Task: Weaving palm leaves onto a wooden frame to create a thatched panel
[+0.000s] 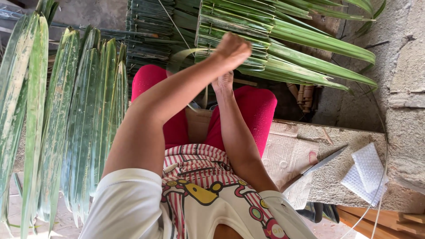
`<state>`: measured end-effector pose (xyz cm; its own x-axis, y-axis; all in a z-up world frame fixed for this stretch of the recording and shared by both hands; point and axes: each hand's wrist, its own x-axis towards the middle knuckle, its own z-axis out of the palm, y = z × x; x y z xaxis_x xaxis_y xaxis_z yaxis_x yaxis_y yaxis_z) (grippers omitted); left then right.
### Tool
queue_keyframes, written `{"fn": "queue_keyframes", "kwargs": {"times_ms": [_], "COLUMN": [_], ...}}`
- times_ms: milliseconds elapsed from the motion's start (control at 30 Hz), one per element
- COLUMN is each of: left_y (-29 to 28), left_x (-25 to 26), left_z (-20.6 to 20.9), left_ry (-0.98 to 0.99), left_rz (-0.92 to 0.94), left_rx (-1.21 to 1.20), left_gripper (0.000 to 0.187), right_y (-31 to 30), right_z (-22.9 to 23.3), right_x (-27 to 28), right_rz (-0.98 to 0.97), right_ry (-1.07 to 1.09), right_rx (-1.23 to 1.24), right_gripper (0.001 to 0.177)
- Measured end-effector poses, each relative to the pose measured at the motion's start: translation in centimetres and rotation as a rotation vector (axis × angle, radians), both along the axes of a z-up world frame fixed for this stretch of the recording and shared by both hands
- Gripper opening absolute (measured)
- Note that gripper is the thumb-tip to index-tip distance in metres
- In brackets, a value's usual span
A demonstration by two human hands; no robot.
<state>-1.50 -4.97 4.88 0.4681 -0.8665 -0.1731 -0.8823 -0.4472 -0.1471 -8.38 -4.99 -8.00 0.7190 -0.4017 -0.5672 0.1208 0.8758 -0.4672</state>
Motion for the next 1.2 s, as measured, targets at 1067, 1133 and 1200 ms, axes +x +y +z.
{"fn": "queue_keyframes", "kwargs": {"times_ms": [1067,1133,1200], "left_y": [-7.2,-7.1,-7.2], "left_x": [-38.6,-38.3,-38.0], "left_z": [12.7,14.0,15.0], "left_ry": [2.888,2.884,2.88], "left_rz": [-0.181,-0.19,-0.204], "left_rx": [-0.419,-0.451,-0.488], "left_gripper": [0.015,0.017,0.018], "right_y": [1.8,1.2,0.8], "right_z": [6.2,5.4,6.2], "right_x": [-2.8,-2.9,-3.1], "right_rz": [0.209,0.204,0.201], "right_ry": [-0.186,-0.176,-0.167], "right_rx": [-0.194,-0.164,-0.138], "right_gripper": [0.027,0.032,0.037]}}
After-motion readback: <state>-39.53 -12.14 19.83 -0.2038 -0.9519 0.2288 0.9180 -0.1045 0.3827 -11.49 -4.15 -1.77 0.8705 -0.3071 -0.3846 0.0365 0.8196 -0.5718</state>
